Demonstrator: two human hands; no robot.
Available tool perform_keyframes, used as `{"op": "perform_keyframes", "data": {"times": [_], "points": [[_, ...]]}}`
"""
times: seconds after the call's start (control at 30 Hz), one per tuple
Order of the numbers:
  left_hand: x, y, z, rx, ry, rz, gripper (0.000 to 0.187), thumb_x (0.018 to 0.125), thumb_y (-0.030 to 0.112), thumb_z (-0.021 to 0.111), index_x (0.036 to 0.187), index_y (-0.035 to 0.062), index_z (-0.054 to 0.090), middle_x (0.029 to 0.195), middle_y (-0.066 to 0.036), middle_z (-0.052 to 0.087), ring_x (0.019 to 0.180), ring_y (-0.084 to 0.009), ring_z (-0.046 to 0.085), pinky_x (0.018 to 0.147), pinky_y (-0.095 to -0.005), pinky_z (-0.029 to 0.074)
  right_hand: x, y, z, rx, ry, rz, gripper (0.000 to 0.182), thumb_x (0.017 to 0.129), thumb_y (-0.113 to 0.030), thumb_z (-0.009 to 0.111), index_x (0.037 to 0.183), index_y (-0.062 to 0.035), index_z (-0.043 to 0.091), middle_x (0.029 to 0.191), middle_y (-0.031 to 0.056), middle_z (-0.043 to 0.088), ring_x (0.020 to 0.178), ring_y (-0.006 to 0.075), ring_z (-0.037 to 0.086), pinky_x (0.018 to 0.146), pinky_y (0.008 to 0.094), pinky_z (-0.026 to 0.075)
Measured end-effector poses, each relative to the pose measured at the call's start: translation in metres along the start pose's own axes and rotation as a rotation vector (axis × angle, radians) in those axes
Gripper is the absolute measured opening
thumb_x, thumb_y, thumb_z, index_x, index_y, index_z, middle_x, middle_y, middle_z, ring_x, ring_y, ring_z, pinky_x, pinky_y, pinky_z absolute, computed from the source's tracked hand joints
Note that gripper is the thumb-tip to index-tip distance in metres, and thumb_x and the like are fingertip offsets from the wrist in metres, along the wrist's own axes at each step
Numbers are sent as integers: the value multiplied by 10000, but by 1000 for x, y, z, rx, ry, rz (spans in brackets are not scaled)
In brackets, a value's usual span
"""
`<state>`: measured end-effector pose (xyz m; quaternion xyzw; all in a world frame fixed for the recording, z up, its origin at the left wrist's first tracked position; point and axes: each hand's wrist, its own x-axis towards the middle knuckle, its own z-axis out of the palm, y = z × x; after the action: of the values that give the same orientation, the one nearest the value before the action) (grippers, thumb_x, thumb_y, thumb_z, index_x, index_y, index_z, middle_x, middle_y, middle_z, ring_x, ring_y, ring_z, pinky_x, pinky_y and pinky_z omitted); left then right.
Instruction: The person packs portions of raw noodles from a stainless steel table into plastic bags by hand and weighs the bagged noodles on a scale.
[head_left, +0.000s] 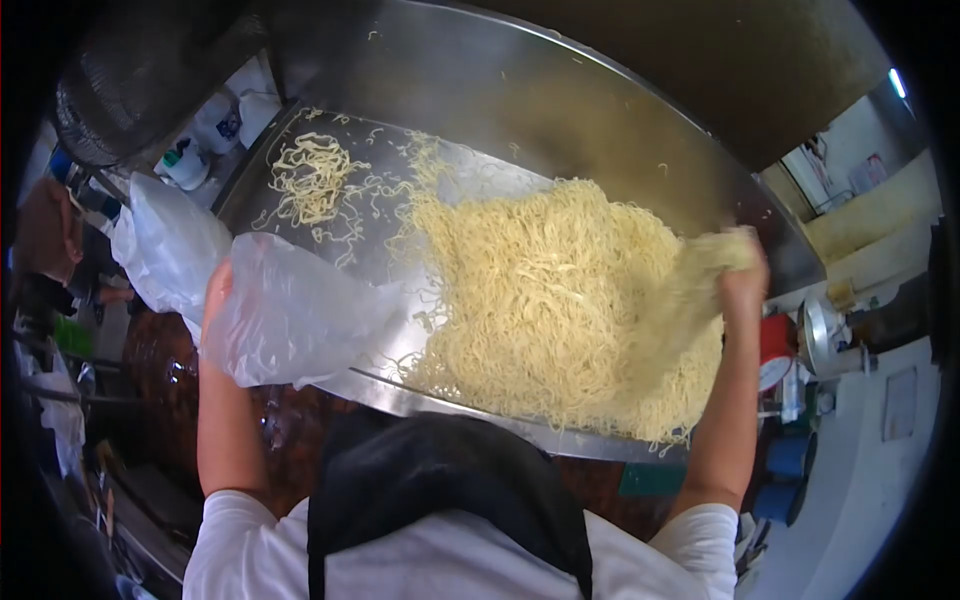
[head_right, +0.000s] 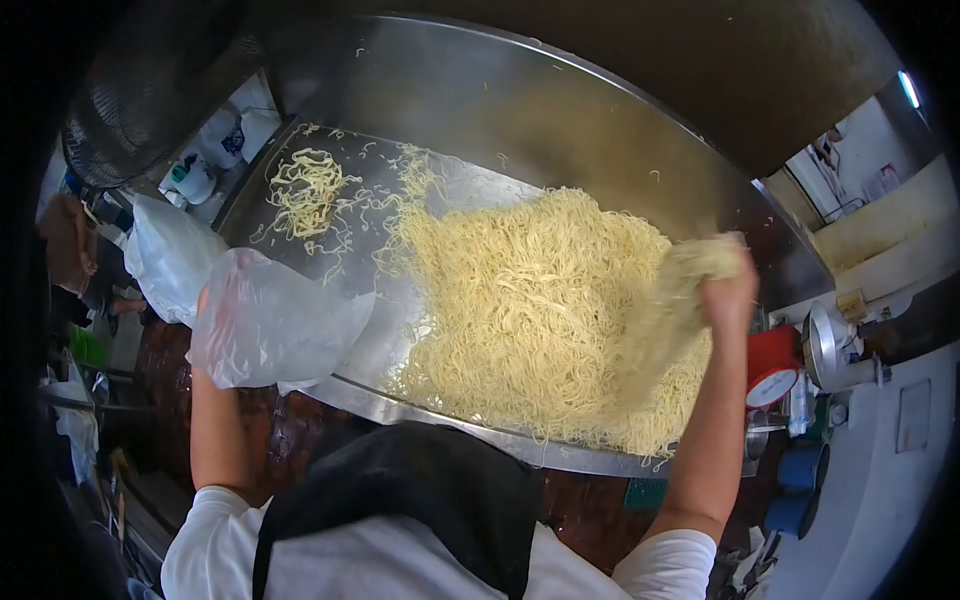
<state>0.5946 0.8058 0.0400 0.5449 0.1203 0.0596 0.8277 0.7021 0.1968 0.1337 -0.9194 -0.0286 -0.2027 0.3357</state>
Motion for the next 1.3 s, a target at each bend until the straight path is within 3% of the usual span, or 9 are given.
{"op": "perform_keyframes", "data": {"times": [0.1, 0.3, 0.37, 0.67, 0.8, 0.9, 1.0, 1.13, 1.3], "points": [[6, -6, 4, -81, 15, -5, 268, 904, 292, 584, 1021, 50, 585, 897, -9, 566, 825, -105, 538, 711, -258, 452, -22, -6, 28, -483, -941, 172, 241, 747, -108, 613, 963, -10, 655, 895, 147, 672, 821, 205, 640, 736, 309, 495], [1, -11, 12, -45, 54, -18, 263, 910, 306, 570, 1004, 61, 584, 870, 12, 549, 784, -98, 515, 676, -246, 414, -7, -31, 64, -687, -579, 142, 160, 745, -185, 635, 858, -86, 690, 881, 134, 665, 777, 266, 642, 688, 360, 499], [-1, -10, 20, -135, -5, -30, 221, 913, 264, 535, 966, 62, 606, 852, -18, 600, 758, -131, 581, 658, -279, 471, -11, -32, 103, -400, -410, 24, 142, 765, -182, 614, 853, -110, 698, 867, 116, 659, 769, 294, 628, 688, 368, 500], [-10, -38, -45, 77, 163, 73, 254, 930, 261, 498, 997, 41, 608, 893, -43, 624, 789, -155, 606, 681, -302, 496, -17, -23, 248, -627, -581, -104, 171, 808, -152, 566, 909, -154, 704, 925, 113, 655, 857, 301, 625, 757, 387, 500], [-33, -30, -53, -70, 180, -38, 257, 944, 252, 492, 1015, 37, 614, 899, -47, 624, 801, -156, 603, 686, -289, 488, -4, -37, 224, -692, -649, -176, 144, 819, -179, 557, 886, -143, 678, 947, 106, 651, 860, 292, 640, 739, 414, 506], [-38, -18, -31, 255, 407, -28, 269, 951, 260, 475, 978, 36, 622, 875, -35, 589, 790, -138, 536, 696, -276, 434, 13, -56, 194, -505, -479, -264, 138, 838, -228, 579, 896, -146, 674, 926, 114, 651, 799, 305, 640, 703, 407, 506], [-33, -32, -42, 971, 365, 310, 276, 953, 266, 475, 978, 35, 623, 882, -43, 599, 798, -142, 539, 705, -288, 437, 42, -94, 166, -24, -277, -162, 171, 886, -234, 593, 892, -74, 654, 825, 70, 653, 653, 207, 625, 598, 321, 492], [-14, -47, -64, 119, 264, 43, 274, 952, 274, 479, 974, 39, 617, 866, -44, 597, 785, -146, 540, 695, -293, 437, 81, -186, 97, 520, -83, -164, 192, 912, -213, 589, 1018, -53, 601, 821, 22, 638, 655, 77, 604, 550, 209, 461], [-18, -34, -49, 386, 133, 108, 228, 948, 254, 490, 981, 64, 611, 872, -39, 596, 771, -154, 550, 677, -299, 435, 109, -279, 46, 742, -104, -259, 278, 907, -226, 596, 1100, -29, 569, 880, 33, 650, 699, 68, 614, 565, 176, 475]]}}
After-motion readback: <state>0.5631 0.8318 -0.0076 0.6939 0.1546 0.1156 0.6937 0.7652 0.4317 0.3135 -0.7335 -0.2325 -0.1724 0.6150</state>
